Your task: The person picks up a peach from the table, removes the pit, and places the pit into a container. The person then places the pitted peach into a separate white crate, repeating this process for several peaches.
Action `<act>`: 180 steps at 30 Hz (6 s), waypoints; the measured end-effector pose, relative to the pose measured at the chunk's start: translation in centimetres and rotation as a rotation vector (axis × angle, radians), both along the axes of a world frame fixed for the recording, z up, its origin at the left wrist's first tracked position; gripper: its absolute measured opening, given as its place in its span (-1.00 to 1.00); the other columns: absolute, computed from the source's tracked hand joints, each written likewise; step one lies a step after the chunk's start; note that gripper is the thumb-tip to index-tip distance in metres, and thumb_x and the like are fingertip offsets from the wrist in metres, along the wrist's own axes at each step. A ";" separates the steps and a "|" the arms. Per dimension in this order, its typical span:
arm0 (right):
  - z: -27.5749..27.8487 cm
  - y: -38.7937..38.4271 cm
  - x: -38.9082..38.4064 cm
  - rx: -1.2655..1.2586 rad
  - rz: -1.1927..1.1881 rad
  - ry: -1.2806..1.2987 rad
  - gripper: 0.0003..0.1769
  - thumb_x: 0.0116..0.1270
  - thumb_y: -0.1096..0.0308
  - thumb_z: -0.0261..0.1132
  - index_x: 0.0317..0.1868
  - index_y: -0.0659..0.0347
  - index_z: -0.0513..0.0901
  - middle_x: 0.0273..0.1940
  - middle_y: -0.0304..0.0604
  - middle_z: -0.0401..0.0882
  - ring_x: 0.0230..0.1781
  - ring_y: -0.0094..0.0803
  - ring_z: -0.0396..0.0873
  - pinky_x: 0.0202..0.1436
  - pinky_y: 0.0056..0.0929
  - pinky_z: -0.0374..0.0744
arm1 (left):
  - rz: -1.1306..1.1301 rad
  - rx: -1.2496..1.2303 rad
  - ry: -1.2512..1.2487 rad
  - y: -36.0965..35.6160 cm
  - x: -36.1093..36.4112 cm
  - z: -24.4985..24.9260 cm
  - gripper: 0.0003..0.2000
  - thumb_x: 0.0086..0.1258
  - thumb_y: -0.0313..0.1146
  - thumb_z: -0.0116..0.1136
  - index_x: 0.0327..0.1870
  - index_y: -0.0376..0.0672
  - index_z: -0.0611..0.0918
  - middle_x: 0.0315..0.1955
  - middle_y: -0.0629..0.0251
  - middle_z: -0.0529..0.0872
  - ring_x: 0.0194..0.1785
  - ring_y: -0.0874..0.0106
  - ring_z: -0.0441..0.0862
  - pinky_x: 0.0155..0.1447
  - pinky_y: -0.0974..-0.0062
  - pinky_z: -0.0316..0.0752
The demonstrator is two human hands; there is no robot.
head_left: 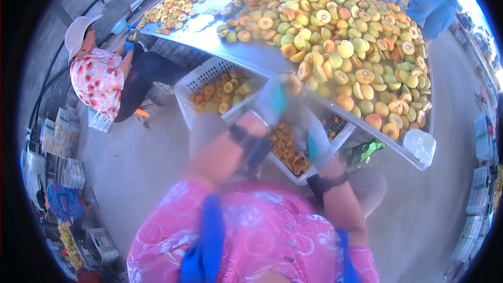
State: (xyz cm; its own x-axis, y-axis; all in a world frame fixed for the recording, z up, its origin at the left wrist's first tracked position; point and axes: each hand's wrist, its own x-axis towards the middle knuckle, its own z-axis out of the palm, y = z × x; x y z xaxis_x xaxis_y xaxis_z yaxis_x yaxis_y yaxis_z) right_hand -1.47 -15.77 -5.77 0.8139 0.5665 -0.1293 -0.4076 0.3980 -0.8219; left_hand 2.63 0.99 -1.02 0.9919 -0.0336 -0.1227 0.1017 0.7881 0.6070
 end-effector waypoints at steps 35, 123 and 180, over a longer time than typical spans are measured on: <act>1.6 0.5 -0.9 -0.317 -0.134 -0.544 -0.62 0.59 0.00 0.03 -0.01 0.14 0.53 -0.40 -0.34 0.46 -0.45 -0.63 0.42 -0.42 -0.63 0.39 | 0.378 0.439 -0.106 -4.5 -2.2 -0.9 -0.76 0.49 -0.29 0.09 -0.17 -0.33 0.64 -0.33 0.17 0.69 -0.26 0.38 0.65 -0.10 0.45 0.59; 5.5 -1.1 -0.9 -0.221 -0.138 0.062 -0.62 0.54 0.00 0.10 0.11 0.10 0.50 -0.52 -0.41 0.43 -0.67 -0.67 0.31 -0.66 -0.65 0.30 | 0.085 0.875 -0.353 -2.6 -2.1 0.8 -0.72 0.55 -0.31 0.06 0.12 -0.30 0.52 -0.09 0.19 0.69 -0.10 0.42 0.66 -0.05 0.49 0.63; 2.2 0.6 -0.1 -0.298 0.030 -0.111 -0.44 0.59 -0.05 -0.03 0.17 0.32 0.51 -0.09 -0.17 0.59 -0.16 -0.46 0.50 -0.03 -0.46 0.52 | 0.095 0.119 0.125 -2.1 -1.6 -2.0 -0.63 0.58 -0.25 0.02 0.17 -0.41 0.50 0.02 0.18 0.61 0.10 0.34 0.58 0.11 0.42 0.57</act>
State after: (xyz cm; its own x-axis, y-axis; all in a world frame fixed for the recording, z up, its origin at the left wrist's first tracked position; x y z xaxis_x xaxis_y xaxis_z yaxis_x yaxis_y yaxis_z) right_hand -1.62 -15.21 -3.53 0.8159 0.5407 -0.2046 -0.3170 0.1224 -0.9405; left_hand 0.98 -1.14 -3.07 0.9667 0.0813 -0.2427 0.1111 0.7210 0.6840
